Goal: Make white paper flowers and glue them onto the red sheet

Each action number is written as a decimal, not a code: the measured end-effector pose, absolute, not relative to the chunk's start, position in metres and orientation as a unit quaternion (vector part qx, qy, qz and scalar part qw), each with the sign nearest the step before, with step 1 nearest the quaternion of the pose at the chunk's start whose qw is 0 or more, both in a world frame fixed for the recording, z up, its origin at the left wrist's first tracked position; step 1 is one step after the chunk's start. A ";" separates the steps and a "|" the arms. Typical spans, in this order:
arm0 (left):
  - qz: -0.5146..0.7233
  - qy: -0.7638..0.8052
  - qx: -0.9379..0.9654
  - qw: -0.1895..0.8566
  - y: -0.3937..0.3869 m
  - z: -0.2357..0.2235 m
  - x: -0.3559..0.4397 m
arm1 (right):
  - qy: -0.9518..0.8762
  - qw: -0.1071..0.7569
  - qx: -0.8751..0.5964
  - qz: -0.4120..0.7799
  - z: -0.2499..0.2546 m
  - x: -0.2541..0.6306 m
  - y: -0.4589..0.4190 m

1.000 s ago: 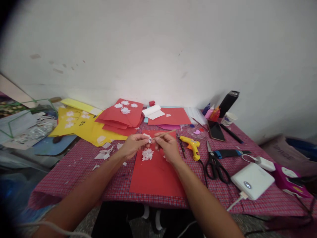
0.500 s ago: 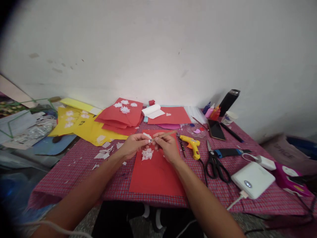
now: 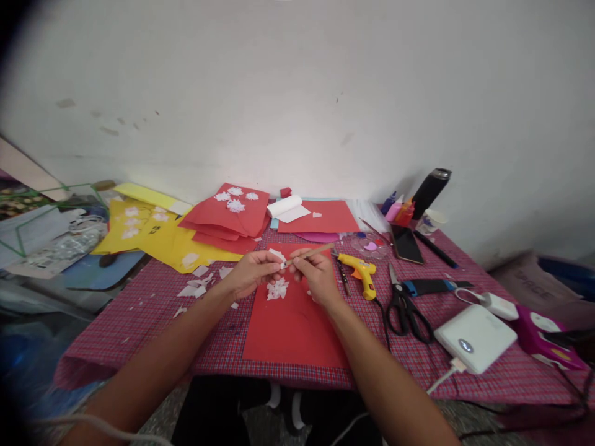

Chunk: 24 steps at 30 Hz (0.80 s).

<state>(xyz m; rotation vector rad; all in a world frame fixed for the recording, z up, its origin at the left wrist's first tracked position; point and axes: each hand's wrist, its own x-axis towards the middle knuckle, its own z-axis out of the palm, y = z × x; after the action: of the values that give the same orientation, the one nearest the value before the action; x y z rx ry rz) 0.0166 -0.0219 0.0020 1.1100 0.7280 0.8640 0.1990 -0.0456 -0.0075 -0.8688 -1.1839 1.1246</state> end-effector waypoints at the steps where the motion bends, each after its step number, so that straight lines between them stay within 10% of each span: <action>1: 0.387 0.328 0.499 0.702 -0.022 0.002 0.017 | -0.511 0.605 -0.372 0.483 -0.007 0.199 -0.046; 13: 0.432 0.396 0.567 0.579 -0.019 0.012 -0.001 | -0.422 0.695 -0.370 0.450 -0.004 0.212 -0.037; 24: 0.230 0.457 0.791 0.335 -0.076 0.009 -0.067 | -0.449 0.670 -0.383 0.450 -0.007 0.208 -0.039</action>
<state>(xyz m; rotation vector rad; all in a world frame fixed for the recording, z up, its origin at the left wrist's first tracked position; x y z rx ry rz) -0.0667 -0.0762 0.0085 2.0654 1.1924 0.5991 0.2082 -0.0391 -0.0070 -0.8632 -1.0131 1.0147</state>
